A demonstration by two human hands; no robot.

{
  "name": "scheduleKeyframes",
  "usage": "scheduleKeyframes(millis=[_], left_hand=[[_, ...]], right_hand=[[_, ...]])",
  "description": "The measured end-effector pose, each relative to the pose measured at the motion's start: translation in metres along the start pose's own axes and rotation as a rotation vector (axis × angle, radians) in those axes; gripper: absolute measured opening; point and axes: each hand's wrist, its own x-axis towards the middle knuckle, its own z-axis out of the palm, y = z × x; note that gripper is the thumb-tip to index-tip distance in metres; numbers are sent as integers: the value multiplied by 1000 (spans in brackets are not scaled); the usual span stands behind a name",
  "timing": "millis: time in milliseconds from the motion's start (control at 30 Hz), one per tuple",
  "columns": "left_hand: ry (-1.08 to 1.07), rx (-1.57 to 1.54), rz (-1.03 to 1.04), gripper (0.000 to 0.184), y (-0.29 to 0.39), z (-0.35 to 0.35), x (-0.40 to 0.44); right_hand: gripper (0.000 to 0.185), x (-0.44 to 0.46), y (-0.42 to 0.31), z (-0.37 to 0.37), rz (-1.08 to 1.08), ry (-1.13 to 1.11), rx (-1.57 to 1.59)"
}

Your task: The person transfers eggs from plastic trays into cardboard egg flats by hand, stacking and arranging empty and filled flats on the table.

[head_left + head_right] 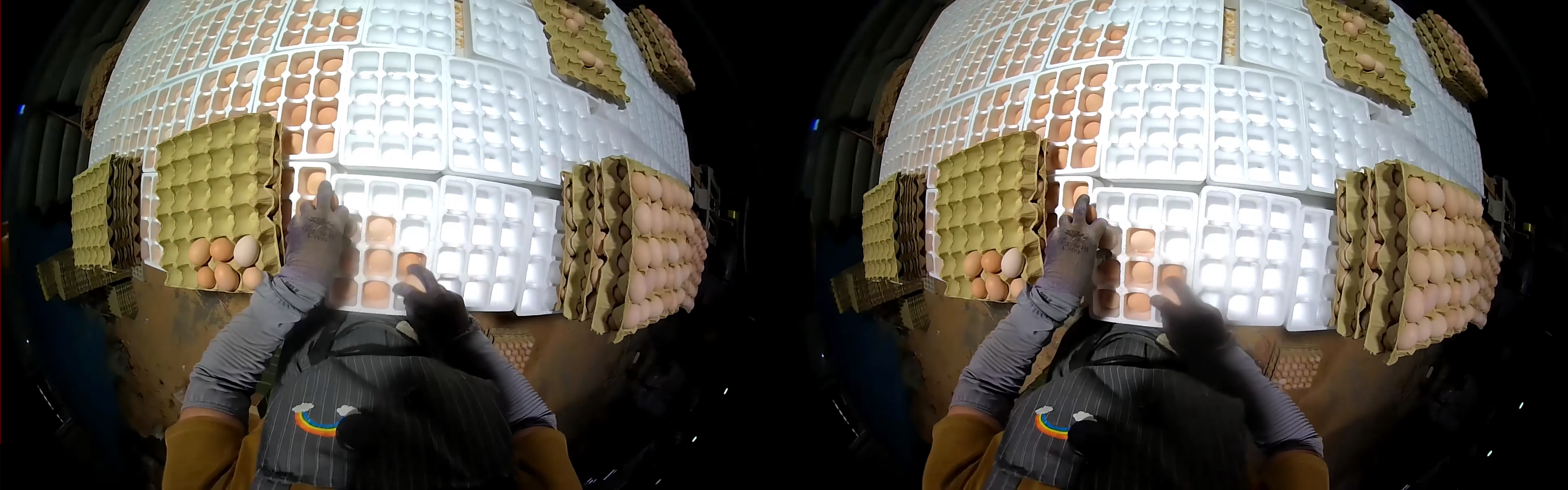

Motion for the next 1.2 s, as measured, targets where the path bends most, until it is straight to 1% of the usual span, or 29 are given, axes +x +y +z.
scheduleKeyframes(millis=[33,67,100,133,200,233,300,333,367,433,500,533,567,600,633,667,700,733,767,833,867,900,933,967,1000,1033,1100,1133,1200], left_hand=[[-2,5,-11,39,1,-1,-1],[52,-54,-18,39,4,-1,-2],[109,-115,-25,40,6,-1,-2],[112,-115,-35,40,10,-3,-1],[354,-341,38,44,18,-10,2],[353,-333,30,44,19,-10,7],[286,-307,-16,44,18,-5,26],[205,-205,-61,44,14,1,34],[216,-199,-70,44,13,8,36],[332,-267,-24,44,17,3,38],[412,-598,50,47,33,6,44],[452,-585,78,48,47,6,44],[413,-501,56,50,59,13,46],[395,-455,127,51,59,32,52],[426,-318,194,52,56,47,60],[482,-272,205,53,55,63,65],[522,-359,203,54,55,50,55],[553,-429,207,53,49,36,41],[582,-502,214,52,43,21,28],[647,-553,256,50,5,-7,-10],[675,-489,232,45,-23,-26,-33],[682,-482,221,40,-58,-34,-51],[674,-502,133,34,-93,-38,-69],[715,-240,133,36,-128,-44,-90],[512,-455,-128,38,-163,-47,-110],[403,-457,-155,40,-193,-44,-122],[325,-201,55,40,-229,-41,-133],[326,-217,66,40,-239,-37,-132],[340,-153,256,43,-252,-31,-126]], right_hand=[[29,-5,-2,-1,-60,-49,62],[25,-9,-3,-4,-28,-204,46],[25,-7,1,-5,-36,-209,48],[24,-2,6,-6,-63,-129,90],[29,21,10,-11,-98,85,179],[38,36,18,-7,-232,185,30],[43,64,20,-2,-171,348,89],[43,68,28,4,-182,348,93],[44,75,41,15,-194,352,78],[46,84,51,24,-215,358,72],[45,77,57,27,-40,273,410],[44,75,55,25,41,290,461],[43,75,60,32,46,358,485],[42,76,62,31,10,394,459],[40,73,58,27,143,363,598],[40,73,61,27,135,386,600],[41,71,59,27,243,389,728],[41,73,44,15,264,407,630],[38,74,41,16,196,461,553],[36,85,4,3,46,422,368],[36,94,-26,-1,23,370,398],[37,105,-42,8,-79,306,398],[38,119,-62,15,-216,230,338],[39,135,-81,23,-350,152,275],[37,150,-98,34,-453,86,196],[35,166,-114,45,-554,17,114],[43,188,-143,65,-586,4,-98],[43,192,-148,70,-574,-2,-112],[36,196,-152,75,-535,3,-103]])
